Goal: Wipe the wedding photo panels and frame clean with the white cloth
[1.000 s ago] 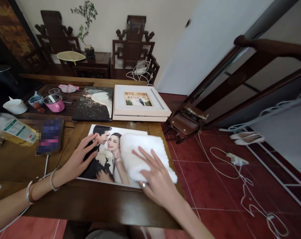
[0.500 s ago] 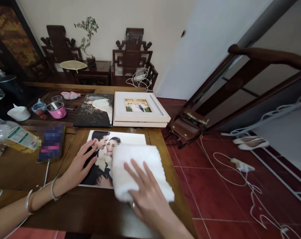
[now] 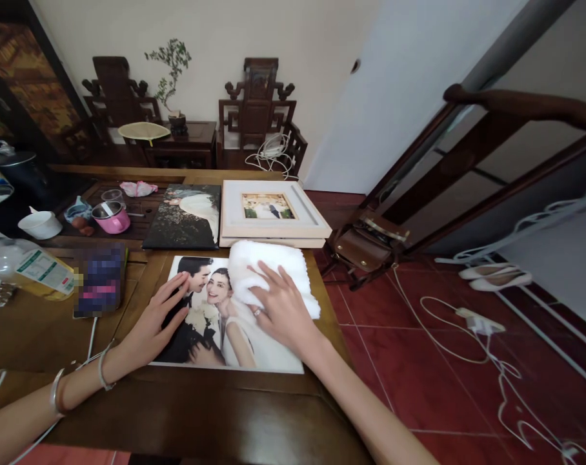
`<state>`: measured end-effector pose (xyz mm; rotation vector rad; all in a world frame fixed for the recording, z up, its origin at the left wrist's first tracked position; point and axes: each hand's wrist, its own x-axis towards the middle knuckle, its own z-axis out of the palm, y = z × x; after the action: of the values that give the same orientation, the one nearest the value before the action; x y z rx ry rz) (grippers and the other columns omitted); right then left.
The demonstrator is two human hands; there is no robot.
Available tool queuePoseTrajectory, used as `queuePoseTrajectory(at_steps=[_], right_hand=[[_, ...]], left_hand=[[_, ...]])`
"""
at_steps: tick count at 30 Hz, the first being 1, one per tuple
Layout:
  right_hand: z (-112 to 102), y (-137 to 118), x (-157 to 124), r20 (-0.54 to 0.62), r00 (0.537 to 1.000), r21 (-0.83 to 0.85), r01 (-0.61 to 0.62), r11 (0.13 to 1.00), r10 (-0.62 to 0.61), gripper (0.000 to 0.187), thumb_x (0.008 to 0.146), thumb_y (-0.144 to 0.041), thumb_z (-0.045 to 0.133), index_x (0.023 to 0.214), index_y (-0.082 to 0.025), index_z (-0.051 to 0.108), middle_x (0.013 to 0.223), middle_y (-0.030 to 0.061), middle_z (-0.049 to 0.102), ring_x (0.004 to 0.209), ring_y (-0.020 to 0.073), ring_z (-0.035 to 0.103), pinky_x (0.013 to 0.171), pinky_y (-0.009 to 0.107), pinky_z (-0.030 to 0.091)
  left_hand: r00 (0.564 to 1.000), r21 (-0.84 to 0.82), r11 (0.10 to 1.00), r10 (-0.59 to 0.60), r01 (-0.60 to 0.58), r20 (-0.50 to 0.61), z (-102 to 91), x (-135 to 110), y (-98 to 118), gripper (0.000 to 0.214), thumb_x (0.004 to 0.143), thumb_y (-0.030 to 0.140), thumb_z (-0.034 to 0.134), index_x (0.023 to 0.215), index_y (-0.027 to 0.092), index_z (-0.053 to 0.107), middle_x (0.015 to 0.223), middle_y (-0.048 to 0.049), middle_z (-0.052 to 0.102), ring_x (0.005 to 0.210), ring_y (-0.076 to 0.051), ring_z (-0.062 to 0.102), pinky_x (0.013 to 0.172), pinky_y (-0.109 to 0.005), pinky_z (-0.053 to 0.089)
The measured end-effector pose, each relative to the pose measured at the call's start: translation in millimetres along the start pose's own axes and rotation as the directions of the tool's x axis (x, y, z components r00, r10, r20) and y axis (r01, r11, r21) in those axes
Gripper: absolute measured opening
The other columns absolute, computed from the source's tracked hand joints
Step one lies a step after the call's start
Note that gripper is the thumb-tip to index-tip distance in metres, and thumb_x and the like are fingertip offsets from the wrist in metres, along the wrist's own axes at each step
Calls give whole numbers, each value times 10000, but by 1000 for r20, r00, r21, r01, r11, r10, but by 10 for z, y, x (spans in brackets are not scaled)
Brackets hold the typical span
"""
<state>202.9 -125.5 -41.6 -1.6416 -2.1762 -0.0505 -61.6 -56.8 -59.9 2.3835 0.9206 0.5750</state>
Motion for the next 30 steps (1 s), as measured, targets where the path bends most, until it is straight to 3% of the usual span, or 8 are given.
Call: queuePoseTrajectory(at_steps=[6,10,13,19,22,25,30], right_hand=[[-63,-555,-527,37,989,76,143,987,-146,135,646,-90,529,636,-194,614,1419,110,420,1349,343,267,1058,626,255],[-103,-791,-805,37,966,107,252,962,-257,178,634,-68,529,569,-225,582,1421,15,429,1347,282,297,1111,507,262],[-130,-683,-703,39,973,140,220,965,-227,165,610,-76,515,570,-214,594,1410,37,443,1340,295,309,1102,542,249],[-82,-8,-113,34,996,51,79,996,-81,170,738,-122,503,785,-166,661,1323,170,520,1295,314,385,1032,584,328],[-33,187,55,8,999,15,45,999,-45,176,784,-120,494,848,-165,652,1293,181,544,1278,305,414,1028,567,345],[-33,107,-19,9,998,15,57,998,-57,157,760,-117,505,809,-166,646,1304,176,536,1303,312,373,1042,583,319],[-148,-413,-578,32,992,74,120,990,-123,145,640,-74,505,595,-192,575,1401,115,444,1349,326,275,1070,602,263]], left_hand=[[1000,-32,999,-18,17,-19,25,-11,-18,472,973,289,342,1437,308,256,1518,-42,241,1404,-218,179,1134,-483,189],[1000,-33,999,-28,28,-11,30,-15,-15,485,969,283,353,1440,317,244,1520,-44,234,1404,-224,179,1128,-491,196],[1000,-33,999,-23,23,1,19,-10,-11,490,969,283,350,1443,319,230,1525,-47,222,1407,-227,166,1124,-505,189],[1000,-14,1000,-12,12,21,-8,4,-4,497,968,291,356,1445,321,222,1524,-50,224,1407,-231,167,1121,-507,194],[1000,-10,1000,-10,11,21,-10,5,4,494,969,293,354,1446,313,228,1523,-52,226,1405,-232,172,1123,-499,200],[1000,-14,1000,-4,4,7,-3,0,4,491,971,289,348,1447,307,228,1523,-57,229,1403,-236,181,1124,-504,197],[1000,-11,1000,-13,13,-7,16,-9,-7,492,970,286,351,1445,316,231,1524,-44,226,1404,-234,178,1129,-500,191]])
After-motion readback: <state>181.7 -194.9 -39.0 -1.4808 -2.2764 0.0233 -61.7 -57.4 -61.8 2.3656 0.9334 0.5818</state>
